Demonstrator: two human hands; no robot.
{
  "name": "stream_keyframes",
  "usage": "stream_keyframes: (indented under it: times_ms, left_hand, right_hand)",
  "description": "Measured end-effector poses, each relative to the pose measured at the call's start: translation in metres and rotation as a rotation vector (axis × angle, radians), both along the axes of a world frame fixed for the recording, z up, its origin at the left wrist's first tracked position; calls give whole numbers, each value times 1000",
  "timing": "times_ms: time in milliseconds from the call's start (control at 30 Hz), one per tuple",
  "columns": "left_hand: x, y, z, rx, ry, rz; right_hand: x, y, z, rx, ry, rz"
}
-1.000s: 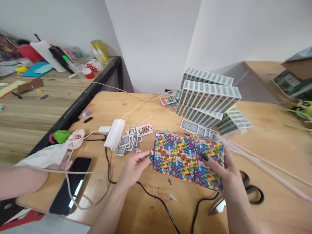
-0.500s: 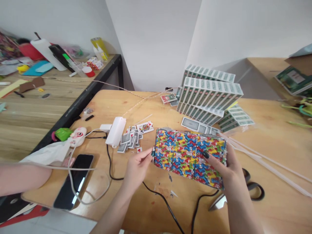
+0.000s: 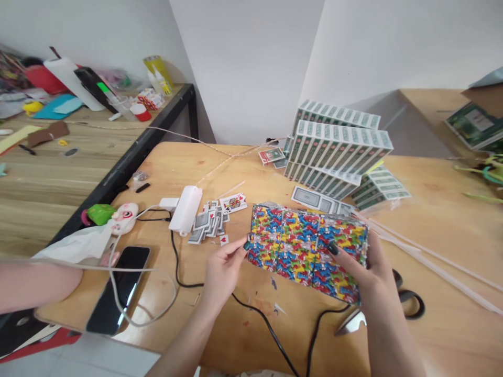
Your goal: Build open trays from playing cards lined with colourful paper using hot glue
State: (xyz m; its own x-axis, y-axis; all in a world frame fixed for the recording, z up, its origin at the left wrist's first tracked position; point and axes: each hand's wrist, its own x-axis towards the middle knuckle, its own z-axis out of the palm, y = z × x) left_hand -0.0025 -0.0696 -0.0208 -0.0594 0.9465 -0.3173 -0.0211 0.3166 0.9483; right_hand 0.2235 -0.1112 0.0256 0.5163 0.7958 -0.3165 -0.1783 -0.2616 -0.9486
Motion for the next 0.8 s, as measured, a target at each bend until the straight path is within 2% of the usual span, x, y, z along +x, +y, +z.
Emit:
stream_keyframes:
  times_ms: [100, 233, 667, 800]
  left_hand:
    - [-4, 4, 6, 8, 50, -66]
    - [-4, 10, 11, -41, 67, -92]
    - [-5, 12, 11, -12, 70, -139]
    - [-3, 11, 16, -28, 97, -97]
  right_hand:
    - [2, 1, 0, -7, 18, 3]
    - [4, 2, 0, -3, 37, 9]
    - [6, 0, -1, -27, 45, 12]
    - [4, 0, 2, -16, 9, 16]
